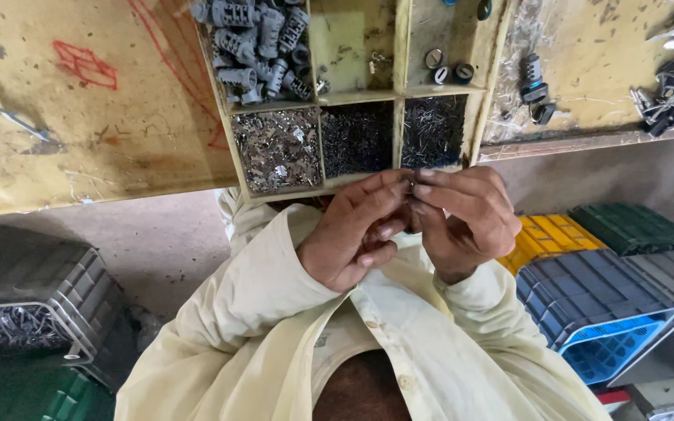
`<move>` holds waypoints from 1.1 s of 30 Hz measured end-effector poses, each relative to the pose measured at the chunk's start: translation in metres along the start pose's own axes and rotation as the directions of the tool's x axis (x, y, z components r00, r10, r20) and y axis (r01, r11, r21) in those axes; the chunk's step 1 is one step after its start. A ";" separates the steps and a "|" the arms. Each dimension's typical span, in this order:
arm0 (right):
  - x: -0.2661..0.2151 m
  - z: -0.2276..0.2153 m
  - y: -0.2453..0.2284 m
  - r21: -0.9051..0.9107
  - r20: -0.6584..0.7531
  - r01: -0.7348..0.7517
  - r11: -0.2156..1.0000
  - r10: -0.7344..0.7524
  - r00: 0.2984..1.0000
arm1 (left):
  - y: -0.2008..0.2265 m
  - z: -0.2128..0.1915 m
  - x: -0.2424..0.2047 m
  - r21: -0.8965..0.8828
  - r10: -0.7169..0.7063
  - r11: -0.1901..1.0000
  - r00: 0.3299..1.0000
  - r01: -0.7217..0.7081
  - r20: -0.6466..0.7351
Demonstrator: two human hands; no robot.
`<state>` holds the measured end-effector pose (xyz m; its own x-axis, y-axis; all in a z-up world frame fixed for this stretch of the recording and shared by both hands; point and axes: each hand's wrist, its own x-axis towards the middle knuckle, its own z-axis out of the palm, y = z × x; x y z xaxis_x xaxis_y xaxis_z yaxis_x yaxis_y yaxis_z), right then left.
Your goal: The person assembles small lock mechanisms by hand, repeatedly picking up a lock body and inserting small metal pins and springs from a compartmentalized tray. The person handles the components one at a time and places the assembled units on the work surface.
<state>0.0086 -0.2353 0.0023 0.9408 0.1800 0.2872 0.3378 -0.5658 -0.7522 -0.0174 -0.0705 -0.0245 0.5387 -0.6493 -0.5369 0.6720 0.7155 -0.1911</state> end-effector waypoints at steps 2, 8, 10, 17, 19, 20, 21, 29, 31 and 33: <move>0.000 0.002 -0.001 0.043 -0.029 -0.024 0.999 0.025 0.999 | -0.003 -0.001 -0.001 0.015 -0.001 1.000 1.000 0.001 -0.007; 0.002 0.009 0.003 0.036 -0.064 0.020 0.999 -0.018 0.998 | 0.003 0.006 0.000 0.013 -0.024 1.000 0.996 0.025 -0.088; 0.001 0.012 0.005 0.063 -0.080 0.020 0.998 -0.015 0.997 | 0.005 0.007 -0.001 0.011 -0.016 1.000 0.996 0.017 -0.086; 0.005 0.006 0.001 -0.029 0.019 0.129 0.991 -0.128 0.992 | 0.006 0.005 -0.005 0.200 0.150 0.970 0.987 -0.137 -0.054; 0.013 0.004 0.000 0.072 0.044 0.153 0.986 -0.156 0.987 | 0.014 0.003 -0.011 0.290 0.157 0.945 0.988 -0.149 -0.004; 0.020 0.004 0.001 0.126 0.056 0.167 0.978 -0.175 0.983 | 0.022 0.000 -0.014 0.328 0.118 0.937 0.993 -0.117 0.017; 0.027 0.004 0.003 0.176 0.108 0.161 0.971 -0.181 0.977 | 0.030 -0.003 -0.018 0.367 0.078 0.926 0.996 -0.086 0.037; 0.077 0.013 -0.017 0.355 0.462 0.245 0.902 -0.397 0.793 | 0.080 -0.008 -0.070 0.665 0.213 0.693 0.960 -0.278 0.180; 0.095 0.021 -0.022 0.261 0.508 0.167 0.951 -0.282 0.814 | 0.083 -0.007 -0.072 0.590 0.229 0.770 0.968 -0.243 0.100; 0.111 0.038 -0.023 -0.038 0.432 0.239 0.970 -0.200 0.880 | 0.076 -0.006 -0.071 0.564 0.384 0.767 0.923 -0.307 -0.020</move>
<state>0.1061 -0.1720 0.0291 0.7717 0.6187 0.1469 0.5518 -0.5366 -0.6385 -0.0072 0.0313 -0.0058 0.7451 -0.3198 -0.5852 0.6366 0.6026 0.4813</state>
